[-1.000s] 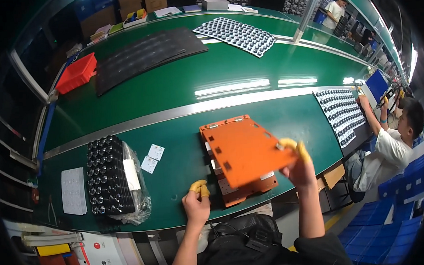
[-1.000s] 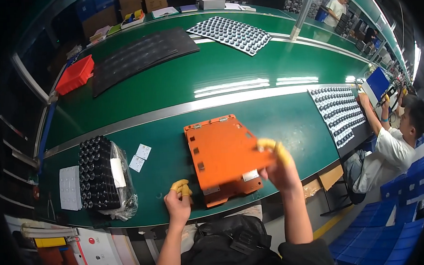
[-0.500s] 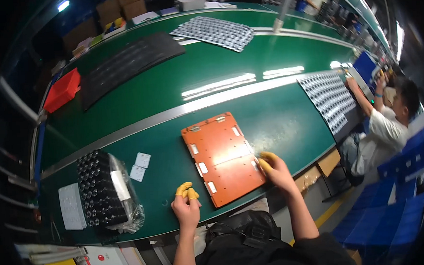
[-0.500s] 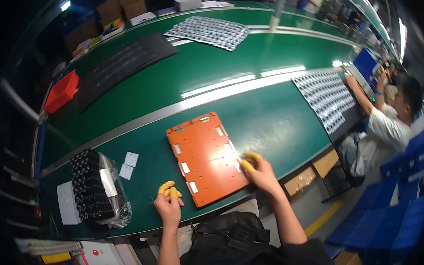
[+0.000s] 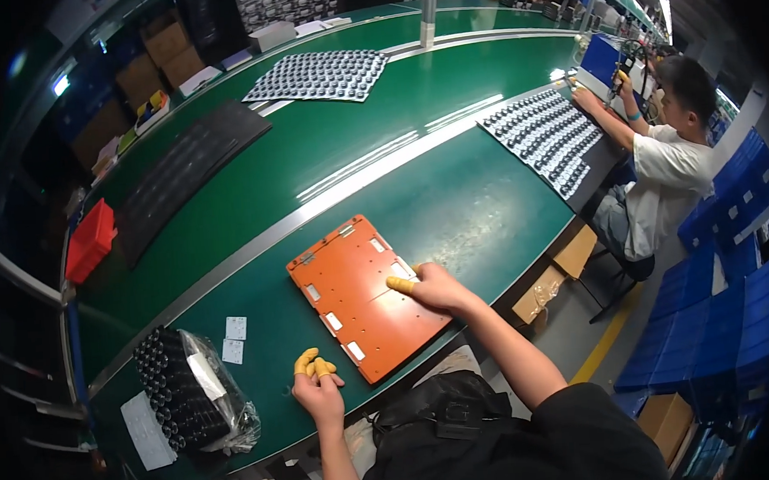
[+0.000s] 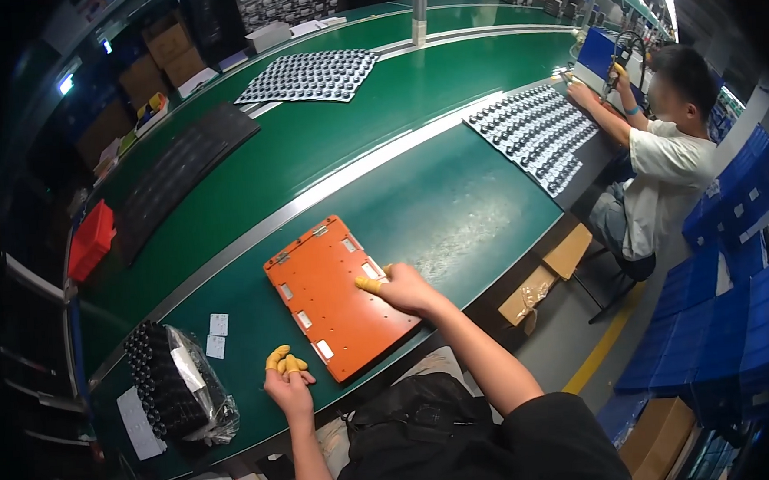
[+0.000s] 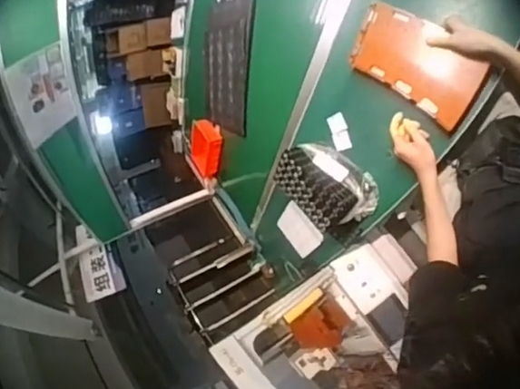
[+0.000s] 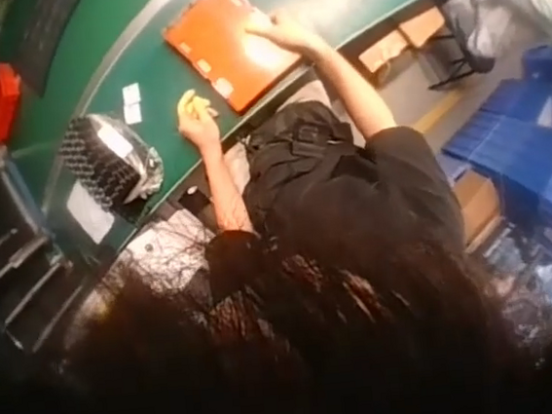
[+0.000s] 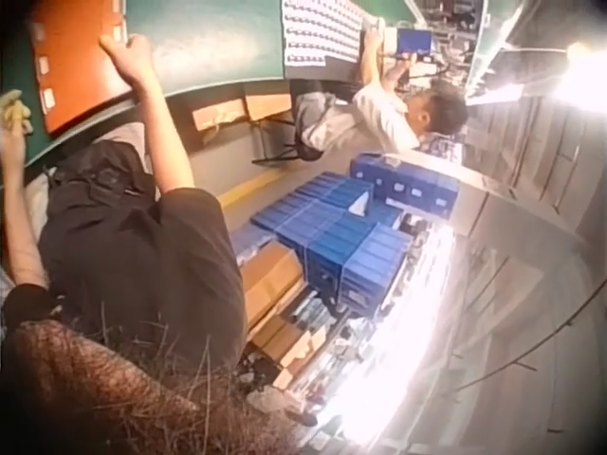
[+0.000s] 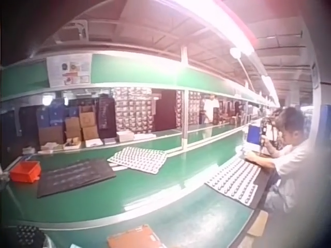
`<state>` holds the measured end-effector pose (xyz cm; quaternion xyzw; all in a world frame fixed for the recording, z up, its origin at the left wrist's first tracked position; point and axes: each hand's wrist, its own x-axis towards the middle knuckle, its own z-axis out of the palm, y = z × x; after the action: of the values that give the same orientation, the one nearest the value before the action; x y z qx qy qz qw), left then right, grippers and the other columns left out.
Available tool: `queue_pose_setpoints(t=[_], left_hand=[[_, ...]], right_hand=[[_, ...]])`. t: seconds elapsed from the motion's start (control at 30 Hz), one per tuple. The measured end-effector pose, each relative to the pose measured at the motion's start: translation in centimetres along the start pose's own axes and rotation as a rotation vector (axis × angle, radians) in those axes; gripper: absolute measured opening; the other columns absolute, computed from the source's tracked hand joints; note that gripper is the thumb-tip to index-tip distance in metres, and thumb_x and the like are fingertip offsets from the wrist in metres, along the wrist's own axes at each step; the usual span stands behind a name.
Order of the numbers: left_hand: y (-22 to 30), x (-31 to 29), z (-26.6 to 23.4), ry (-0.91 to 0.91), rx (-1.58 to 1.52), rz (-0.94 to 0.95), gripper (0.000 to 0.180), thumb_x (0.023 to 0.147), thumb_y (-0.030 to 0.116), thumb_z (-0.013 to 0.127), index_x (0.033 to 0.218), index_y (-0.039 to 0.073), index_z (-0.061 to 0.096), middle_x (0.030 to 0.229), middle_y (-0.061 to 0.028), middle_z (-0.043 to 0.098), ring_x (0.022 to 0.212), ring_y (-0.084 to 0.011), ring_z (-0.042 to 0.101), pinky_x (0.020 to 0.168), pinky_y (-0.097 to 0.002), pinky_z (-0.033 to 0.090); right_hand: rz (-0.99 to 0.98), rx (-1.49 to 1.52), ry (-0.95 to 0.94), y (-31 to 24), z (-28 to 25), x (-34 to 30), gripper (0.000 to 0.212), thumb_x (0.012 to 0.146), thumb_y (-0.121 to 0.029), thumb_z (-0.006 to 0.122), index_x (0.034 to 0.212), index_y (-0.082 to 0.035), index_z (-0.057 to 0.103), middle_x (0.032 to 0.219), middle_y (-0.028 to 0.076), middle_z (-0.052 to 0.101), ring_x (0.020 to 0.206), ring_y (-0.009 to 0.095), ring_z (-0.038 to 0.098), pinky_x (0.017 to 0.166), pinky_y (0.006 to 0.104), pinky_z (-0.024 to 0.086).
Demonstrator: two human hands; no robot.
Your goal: The person is snapping pre-scored LED circuit boards into smaller segments and organizing them on the assembly line.
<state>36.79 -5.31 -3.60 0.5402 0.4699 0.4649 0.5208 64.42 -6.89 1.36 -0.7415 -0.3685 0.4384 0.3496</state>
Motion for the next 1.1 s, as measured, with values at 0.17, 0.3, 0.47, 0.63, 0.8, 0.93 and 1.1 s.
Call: queue_pose_setpoints(t=[0.17, 0.3, 0.47, 0.63, 0.8, 0.93, 1.1], left_hand=[[-0.1, 0.1, -0.1, 0.024, -0.012, 0.001, 0.025, 0.092, -0.007, 0.044, 0.115, -0.006, 0.054, 0.075, -0.0082, 0.059, 0.051, -0.0077, 0.052, 0.046, -0.0194, 0.04], [0.0, 0.1, -0.2, -0.003, -0.016, 0.011, 0.024, 0.093, -0.006, 0.045, 0.115, -0.006, 0.054, 0.077, -0.0083, 0.059, 0.052, -0.0075, 0.052, 0.047, -0.0196, 0.041], [0.1, -0.1, 0.0, -0.035, 0.004, 0.02, 0.023, 0.093, -0.006, 0.046, 0.114, -0.006, 0.055, 0.078, -0.0083, 0.06, 0.054, -0.0072, 0.052, 0.049, -0.0195, 0.043], [0.1, -0.1, -0.1, -0.047, -0.001, 0.007, 0.022, 0.093, -0.005, 0.047, 0.113, -0.006, 0.056, 0.079, -0.0082, 0.061, 0.055, -0.007, 0.052, 0.051, -0.0196, 0.044], [0.6, -0.1, -0.2, -0.058, 0.034, 0.012, 0.023, 0.093, -0.005, 0.047, 0.113, -0.006, 0.056, 0.078, -0.0078, 0.061, 0.056, -0.0065, 0.051, 0.051, -0.019, 0.043], [0.3, 0.0, -0.2, -0.072, 0.036, -0.001, 0.022, 0.093, -0.004, 0.047, 0.114, -0.006, 0.056, 0.078, -0.0076, 0.061, 0.056, -0.0064, 0.051, 0.051, -0.019, 0.043], [0.0, 0.1, -0.2, -0.083, 0.019, 0.009, 0.021, 0.094, -0.003, 0.047, 0.114, -0.005, 0.056, 0.078, -0.0073, 0.061, 0.056, -0.0064, 0.051, 0.051, -0.0192, 0.043]], right_hand=[[-0.058, 0.075, -0.005, 0.9, 0.4, -0.6, 0.061, 0.086, -0.047, 0.068, 0.104, 0.011, 0.066, 0.091, 0.019, 0.07, 0.082, 0.023, 0.068, 0.075, 0.0352, 0.052], [-0.071, 0.102, 0.008, 2.1, 0.7, 0.1, 0.056, 0.088, -0.044, 0.066, 0.102, 0.01, 0.065, 0.089, 0.018, 0.069, 0.08, 0.021, 0.066, 0.073, 0.0352, 0.052], [-0.052, 0.099, 0.023, 1.8, 0.4, -0.4, 0.055, 0.089, -0.043, 0.065, 0.101, 0.011, 0.065, 0.087, 0.018, 0.069, 0.078, 0.021, 0.066, 0.072, 0.0347, 0.051], [-0.043, 0.122, 0.021, 2.0, 0.6, -0.3, 0.055, 0.089, -0.042, 0.066, 0.105, 0.011, 0.065, 0.09, 0.018, 0.07, 0.08, 0.02, 0.067, 0.073, 0.034, 0.052], [-0.045, 0.126, 0.028, 2.6, 0.6, -0.1, 0.056, 0.09, -0.042, 0.065, 0.108, 0.011, 0.063, 0.094, 0.019, 0.07, 0.085, 0.021, 0.066, 0.076, 0.0345, 0.051], [-0.034, 0.126, 0.02, 2.3, 0.7, -0.3, 0.054, 0.091, -0.041, 0.065, 0.105, 0.01, 0.064, 0.093, 0.018, 0.069, 0.083, 0.02, 0.066, 0.075, 0.0341, 0.051], [0.021, 0.305, 0.012, 3.9, 1.0, -1.9, 0.048, 0.092, -0.036, 0.065, 0.11, 0.009, 0.061, 0.092, 0.012, 0.068, 0.081, 0.016, 0.063, 0.072, 0.0326, 0.051]])
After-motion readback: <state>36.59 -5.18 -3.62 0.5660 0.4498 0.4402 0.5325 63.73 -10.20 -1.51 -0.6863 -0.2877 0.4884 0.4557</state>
